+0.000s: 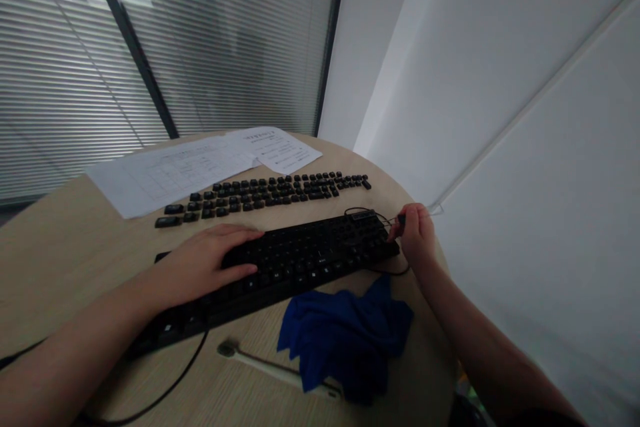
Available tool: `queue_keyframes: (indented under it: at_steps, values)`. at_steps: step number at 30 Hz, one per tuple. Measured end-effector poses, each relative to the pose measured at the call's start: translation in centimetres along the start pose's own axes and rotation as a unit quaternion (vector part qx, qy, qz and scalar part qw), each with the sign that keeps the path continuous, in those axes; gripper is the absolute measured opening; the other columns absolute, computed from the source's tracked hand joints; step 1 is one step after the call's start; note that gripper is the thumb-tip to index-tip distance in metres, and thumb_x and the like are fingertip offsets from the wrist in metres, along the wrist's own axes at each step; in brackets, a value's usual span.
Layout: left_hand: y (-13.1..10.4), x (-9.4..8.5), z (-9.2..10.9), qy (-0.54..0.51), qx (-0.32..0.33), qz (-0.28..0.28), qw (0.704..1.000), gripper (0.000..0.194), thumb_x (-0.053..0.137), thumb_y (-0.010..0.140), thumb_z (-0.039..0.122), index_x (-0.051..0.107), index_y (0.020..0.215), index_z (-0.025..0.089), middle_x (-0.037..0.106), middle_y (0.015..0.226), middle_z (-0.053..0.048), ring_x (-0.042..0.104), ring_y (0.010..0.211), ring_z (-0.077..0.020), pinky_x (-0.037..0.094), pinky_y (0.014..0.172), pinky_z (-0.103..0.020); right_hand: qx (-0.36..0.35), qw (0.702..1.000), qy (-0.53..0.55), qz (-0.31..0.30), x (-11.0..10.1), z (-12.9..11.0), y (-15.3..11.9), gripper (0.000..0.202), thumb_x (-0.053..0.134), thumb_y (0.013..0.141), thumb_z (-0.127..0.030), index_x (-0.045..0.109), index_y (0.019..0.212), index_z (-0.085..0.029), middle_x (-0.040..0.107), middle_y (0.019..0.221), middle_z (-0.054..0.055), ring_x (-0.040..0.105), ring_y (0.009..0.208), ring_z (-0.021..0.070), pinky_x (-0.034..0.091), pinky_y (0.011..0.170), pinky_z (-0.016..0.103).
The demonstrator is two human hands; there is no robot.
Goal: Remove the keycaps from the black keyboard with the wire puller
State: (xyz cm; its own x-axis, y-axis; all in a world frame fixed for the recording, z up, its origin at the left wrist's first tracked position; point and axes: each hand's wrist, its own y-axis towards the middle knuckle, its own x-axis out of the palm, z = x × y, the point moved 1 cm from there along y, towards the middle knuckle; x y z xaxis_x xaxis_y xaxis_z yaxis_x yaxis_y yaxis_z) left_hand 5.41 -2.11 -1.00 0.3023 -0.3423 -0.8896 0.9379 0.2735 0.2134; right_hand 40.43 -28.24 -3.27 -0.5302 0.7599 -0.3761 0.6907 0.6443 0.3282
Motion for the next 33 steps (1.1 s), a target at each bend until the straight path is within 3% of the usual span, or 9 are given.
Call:
queue_keyframes:
  at_steps: [3, 9, 12, 15, 18, 21, 26, 33]
  values:
    - [0.0, -0.3, 0.5, 0.000, 0.001, -0.009, 1.000, 0.053, 0.067, 0.092, 0.053, 0.070, 0.139, 0.027, 0.073, 0.138, -0.011, 0.069, 0.126, -0.0332, 0.052, 0.112, -0.054, -0.023, 0.997, 0.049, 0.061, 1.0, -1.9, -1.0, 0.034, 0.037, 0.103, -0.062, 0.044, 0.094, -0.030, 0.056, 0.065, -0.004, 0.057, 0.047, 0.0180, 0.050, 0.048, 0.032]
    - [-0.2, -1.8, 4.1, -0.046, -0.013, 0.025, 0.999, 0.043, 0.061, 0.098, 0.044, 0.071, 0.134, 0.023, 0.073, 0.138, -0.011, 0.066, 0.129, -0.0311, 0.049, 0.115, -0.054, -0.075, 0.981, 0.136, -0.120, 3.5, -7.4, -2.2, 0.039, 0.046, 0.102, -0.065, 0.055, 0.098, -0.027, 0.067, 0.080, 0.001, 0.062, 0.047, 0.0143, 0.050, 0.048, 0.029]
    - [-0.5, -2.0, 6.2, -0.170, -0.036, 0.050, 0.983, 0.042, 0.061, 0.099, 0.045, 0.070, 0.133, 0.022, 0.076, 0.131, -0.011, 0.071, 0.120, -0.0285, 0.055, 0.108, -0.052, -0.127, 0.962, 0.143, -0.197, 5.3, -10.2, -2.6, 0.038, 0.050, 0.104, -0.061, 0.063, 0.099, -0.025, 0.070, 0.077, 0.001, 0.067, 0.050, 0.0153, 0.054, 0.056, 0.030]
    - [-0.6, -1.7, 7.1, -0.344, -0.077, 0.056, 0.934, 0.045, 0.064, 0.097, 0.048, 0.070, 0.132, 0.020, 0.078, 0.124, -0.012, 0.074, 0.110, -0.0261, 0.060, 0.097, -0.046, -0.189, 0.944, 0.126, -0.238, 7.5, -12.1, -3.0, 0.034, 0.051, 0.106, -0.054, 0.070, 0.100, -0.026, 0.069, 0.067, 0.000, 0.069, 0.053, 0.0170, 0.057, 0.065, 0.033]
    - [-0.7, -1.3, 6.8, -0.443, -0.101, 0.067, 0.888, 0.044, 0.075, 0.088, 0.046, 0.074, 0.121, 0.017, 0.080, 0.106, -0.009, 0.073, 0.085, -0.0193, 0.062, 0.081, -0.037, -0.218, 0.932, 0.140, -0.253, 9.7, -12.7, -3.6, 0.035, 0.050, 0.107, -0.051, 0.073, 0.102, -0.025, 0.071, 0.071, 0.001, 0.068, 0.051, 0.0164, 0.056, 0.061, 0.032]
    - [-0.7, -1.1, 6.0, -0.486, -0.126, 0.072, 0.862, 0.036, 0.083, 0.081, 0.042, 0.076, 0.105, 0.016, 0.074, 0.082, -0.003, 0.064, 0.067, -0.0129, 0.056, 0.065, -0.028, -0.219, 0.927, 0.171, -0.252, 11.1, -12.2, -4.5, 0.033, 0.051, 0.108, -0.049, 0.073, 0.105, -0.025, 0.072, 0.074, 0.002, 0.069, 0.050, 0.0156, 0.055, 0.057, 0.031]
    - [-0.9, -0.7, 5.2, -0.485, -0.162, 0.033, 0.859, 0.034, 0.085, 0.079, 0.039, 0.075, 0.100, 0.015, 0.069, 0.075, 0.000, 0.058, 0.060, -0.0096, 0.050, 0.056, -0.023, -0.221, 0.914, 0.222, -0.258, 11.7, -11.2, -6.0, 0.024, 0.051, 0.110, -0.038, 0.070, 0.110, -0.024, 0.071, 0.073, 0.001, 0.069, 0.052, 0.0137, 0.057, 0.052, 0.026]
    - [-0.9, -1.1, 5.3, -0.463, -0.189, 0.039, 0.865, 0.032, 0.085, 0.077, 0.038, 0.075, 0.097, 0.015, 0.067, 0.076, 0.001, 0.057, 0.058, -0.0092, 0.051, 0.054, -0.021, -0.338, 0.886, 0.230, -0.217, 11.8, -12.2, -6.6, 0.018, 0.050, 0.107, -0.020, 0.067, 0.112, -0.022, 0.071, 0.082, 0.002, 0.070, 0.068, 0.0131, 0.059, 0.063, 0.024]
